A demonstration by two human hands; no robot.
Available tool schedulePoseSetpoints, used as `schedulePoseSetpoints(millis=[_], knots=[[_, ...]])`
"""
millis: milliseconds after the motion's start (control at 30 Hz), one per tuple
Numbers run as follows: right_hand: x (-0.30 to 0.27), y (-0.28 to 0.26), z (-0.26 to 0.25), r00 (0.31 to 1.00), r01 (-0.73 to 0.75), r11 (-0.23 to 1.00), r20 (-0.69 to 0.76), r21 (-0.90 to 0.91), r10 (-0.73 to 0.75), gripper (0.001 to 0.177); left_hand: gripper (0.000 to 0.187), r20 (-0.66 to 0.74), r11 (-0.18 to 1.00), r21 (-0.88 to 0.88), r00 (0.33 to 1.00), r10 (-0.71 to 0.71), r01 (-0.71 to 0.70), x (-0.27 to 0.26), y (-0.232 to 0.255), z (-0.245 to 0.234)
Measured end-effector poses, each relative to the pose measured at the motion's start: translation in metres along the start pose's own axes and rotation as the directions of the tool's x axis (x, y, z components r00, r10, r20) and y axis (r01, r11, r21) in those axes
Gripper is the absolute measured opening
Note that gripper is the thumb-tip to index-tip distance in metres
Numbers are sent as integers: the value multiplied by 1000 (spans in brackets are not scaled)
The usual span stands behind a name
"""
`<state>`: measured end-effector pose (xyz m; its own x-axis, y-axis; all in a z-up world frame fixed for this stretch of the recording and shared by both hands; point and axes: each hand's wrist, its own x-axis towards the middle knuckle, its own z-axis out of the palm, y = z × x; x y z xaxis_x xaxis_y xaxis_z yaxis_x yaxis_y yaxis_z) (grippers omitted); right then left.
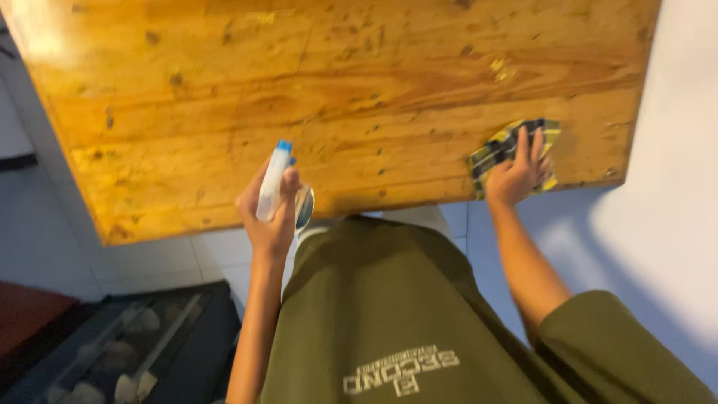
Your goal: The person cleans a wooden table surface using a spray bottle and a cloth. They repeatedly spray the table and wipe it down with a yellow and black patterned cloth, moving across the surface to remove dirt and debris.
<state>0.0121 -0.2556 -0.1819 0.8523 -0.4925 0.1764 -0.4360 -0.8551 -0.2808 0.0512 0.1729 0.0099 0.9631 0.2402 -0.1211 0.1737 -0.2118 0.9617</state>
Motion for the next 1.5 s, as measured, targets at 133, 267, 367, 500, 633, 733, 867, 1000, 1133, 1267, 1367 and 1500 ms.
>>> schedulePoseSetpoints(millis=[133,267,367,500,633,733,867,1000,1133,1267,1367,1500], knots=[[21,3,3,1000,5,1000,29,24,-6,70,41,0,999,35,1000,-26,26,-6,16,42],[82,40,10,975,206,976,67,64,-211,70,42,-26,991,117,998,-54,56,-15,24,89],[161,70,27,951,303,950,40,75,-307,69,40,-59,982,46,982,-178,181,-24,25,127],[289,88,55,940,338,935,14,108,-342,68,41,-49,990,98,994,-97,101,-42,29,165],[344,84,71,958,280,940,-1,193,-286,66,36,-80,980,72,980,-182,188,-54,21,198],[275,98,46,920,365,907,65,209,-386,67,37,-59,961,56,962,-267,270,-74,33,213],[144,139,-33,828,450,867,264,212,-495,66,38,-3,978,4,978,-210,210,-54,48,232],[114,165,-62,776,506,838,316,205,-545,61,41,60,962,60,961,-269,265,-31,61,261],[174,160,-41,763,533,806,265,256,-589,66,42,136,976,144,974,-183,164,-17,81,293],[337,118,35,765,579,765,136,281,-629,72,40,153,978,79,967,-203,192,-2,80,320],[438,65,85,795,554,784,101,280,-598,73,41,147,949,137,942,-303,284,-5,80,329],[511,13,119,785,546,770,117,331,-608,67,39,94,996,58,993,-71,66,-17,76,329]])
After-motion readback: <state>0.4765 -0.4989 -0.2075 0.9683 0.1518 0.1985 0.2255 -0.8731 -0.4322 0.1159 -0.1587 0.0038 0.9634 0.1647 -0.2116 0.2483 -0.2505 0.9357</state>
